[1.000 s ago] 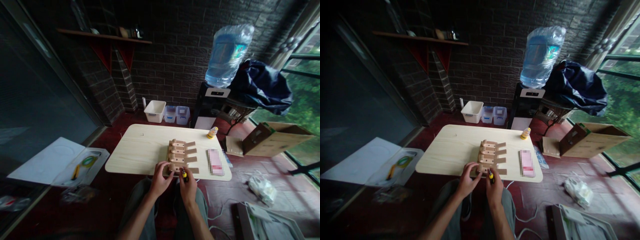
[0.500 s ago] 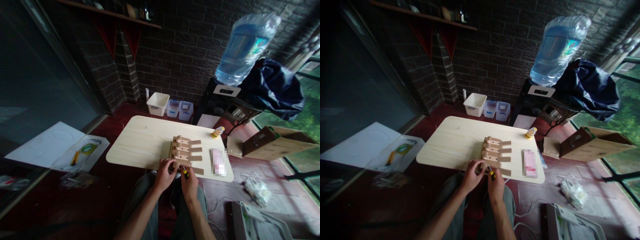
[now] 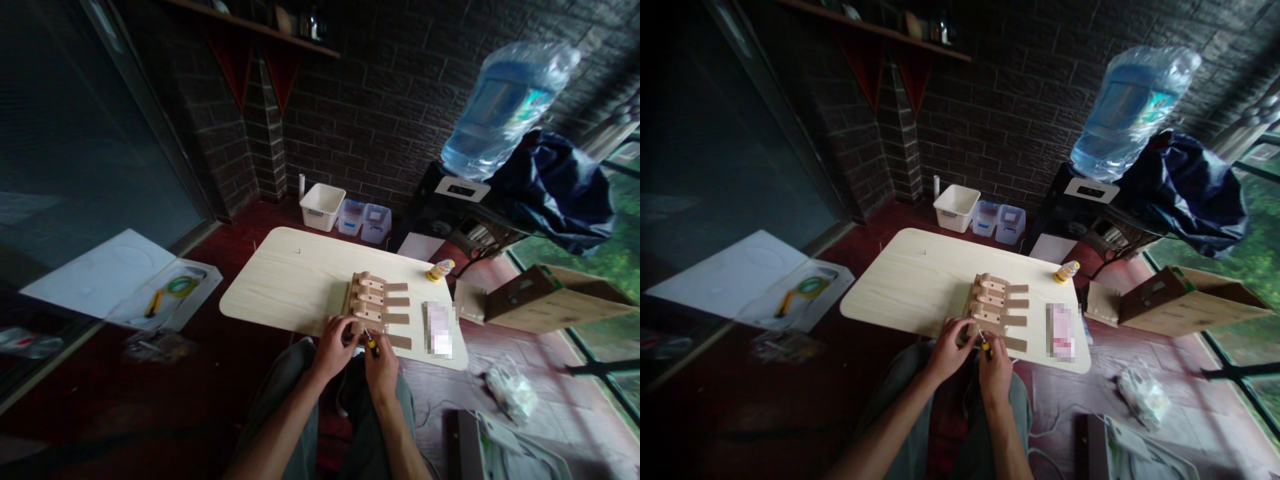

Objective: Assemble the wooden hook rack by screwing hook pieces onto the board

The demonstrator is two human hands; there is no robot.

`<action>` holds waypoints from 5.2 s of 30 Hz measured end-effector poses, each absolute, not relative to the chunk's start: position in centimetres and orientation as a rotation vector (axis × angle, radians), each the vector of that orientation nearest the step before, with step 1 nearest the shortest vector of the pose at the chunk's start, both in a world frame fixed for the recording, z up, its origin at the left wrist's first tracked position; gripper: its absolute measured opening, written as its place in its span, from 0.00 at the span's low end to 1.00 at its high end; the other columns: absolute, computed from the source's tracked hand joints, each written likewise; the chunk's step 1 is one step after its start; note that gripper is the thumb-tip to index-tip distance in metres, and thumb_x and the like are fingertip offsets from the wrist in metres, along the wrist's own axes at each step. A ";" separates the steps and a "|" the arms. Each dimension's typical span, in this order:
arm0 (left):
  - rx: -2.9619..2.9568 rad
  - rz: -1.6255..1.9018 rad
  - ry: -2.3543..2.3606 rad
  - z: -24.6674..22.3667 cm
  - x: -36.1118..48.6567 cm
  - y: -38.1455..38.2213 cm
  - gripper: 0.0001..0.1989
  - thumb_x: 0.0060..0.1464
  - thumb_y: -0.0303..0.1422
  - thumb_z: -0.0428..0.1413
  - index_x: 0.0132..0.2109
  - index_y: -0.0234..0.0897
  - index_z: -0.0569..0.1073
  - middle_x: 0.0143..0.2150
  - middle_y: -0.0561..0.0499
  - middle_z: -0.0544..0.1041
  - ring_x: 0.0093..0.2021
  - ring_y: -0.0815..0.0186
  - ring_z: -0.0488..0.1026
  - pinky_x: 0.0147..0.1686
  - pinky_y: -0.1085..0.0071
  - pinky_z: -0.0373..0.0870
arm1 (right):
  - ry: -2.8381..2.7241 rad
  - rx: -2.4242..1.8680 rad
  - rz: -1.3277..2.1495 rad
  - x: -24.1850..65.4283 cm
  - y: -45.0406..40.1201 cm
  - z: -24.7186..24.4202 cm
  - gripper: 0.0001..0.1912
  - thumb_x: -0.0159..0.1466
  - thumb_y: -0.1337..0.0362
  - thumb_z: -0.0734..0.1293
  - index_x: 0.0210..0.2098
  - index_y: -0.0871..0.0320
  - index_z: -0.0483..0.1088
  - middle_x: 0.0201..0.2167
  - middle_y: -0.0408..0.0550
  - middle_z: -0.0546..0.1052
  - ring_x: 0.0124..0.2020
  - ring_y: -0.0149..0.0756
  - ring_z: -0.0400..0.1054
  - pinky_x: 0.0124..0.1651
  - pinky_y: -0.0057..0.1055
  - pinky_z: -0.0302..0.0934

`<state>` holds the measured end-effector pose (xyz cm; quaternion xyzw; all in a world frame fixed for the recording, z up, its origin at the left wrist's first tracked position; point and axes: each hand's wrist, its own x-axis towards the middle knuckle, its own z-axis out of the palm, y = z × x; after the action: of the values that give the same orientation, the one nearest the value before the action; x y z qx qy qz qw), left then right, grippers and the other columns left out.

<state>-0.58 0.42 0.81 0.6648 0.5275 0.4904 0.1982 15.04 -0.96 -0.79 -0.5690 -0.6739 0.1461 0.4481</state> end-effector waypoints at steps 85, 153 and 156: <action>1.942 1.333 1.513 -0.3 0.8 1.5 0.13 0.62 0.27 0.57 0.53 0.44 0.74 0.50 0.48 0.79 0.53 0.56 0.73 0.56 0.56 0.72 | -1.872 -1.477 0.231 16.2 0.1 -2.5 0.15 0.67 0.71 0.65 0.50 0.51 0.76 0.50 0.48 0.80 0.47 0.37 0.77 0.44 0.29 0.72; 1.929 1.433 1.552 0.2 1.3 0.7 0.11 0.64 0.31 0.56 0.53 0.43 0.74 0.48 0.46 0.79 0.52 0.56 0.75 0.54 0.54 0.73 | -1.615 -1.389 0.287 15.8 -1.3 -0.7 0.17 0.68 0.67 0.65 0.55 0.52 0.73 0.51 0.51 0.81 0.53 0.42 0.76 0.56 0.41 0.71; 1.934 1.443 1.545 0.7 1.2 0.4 0.11 0.64 0.33 0.57 0.52 0.43 0.74 0.48 0.46 0.79 0.51 0.56 0.76 0.54 0.54 0.74 | -1.540 -1.360 0.253 16.0 -1.6 -0.4 0.14 0.69 0.65 0.64 0.53 0.54 0.74 0.51 0.54 0.81 0.53 0.43 0.76 0.57 0.43 0.71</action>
<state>1.20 0.35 0.75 0.6685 0.5342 0.4988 0.1376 15.98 -1.57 -0.40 -0.5651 -0.6396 0.1050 0.5104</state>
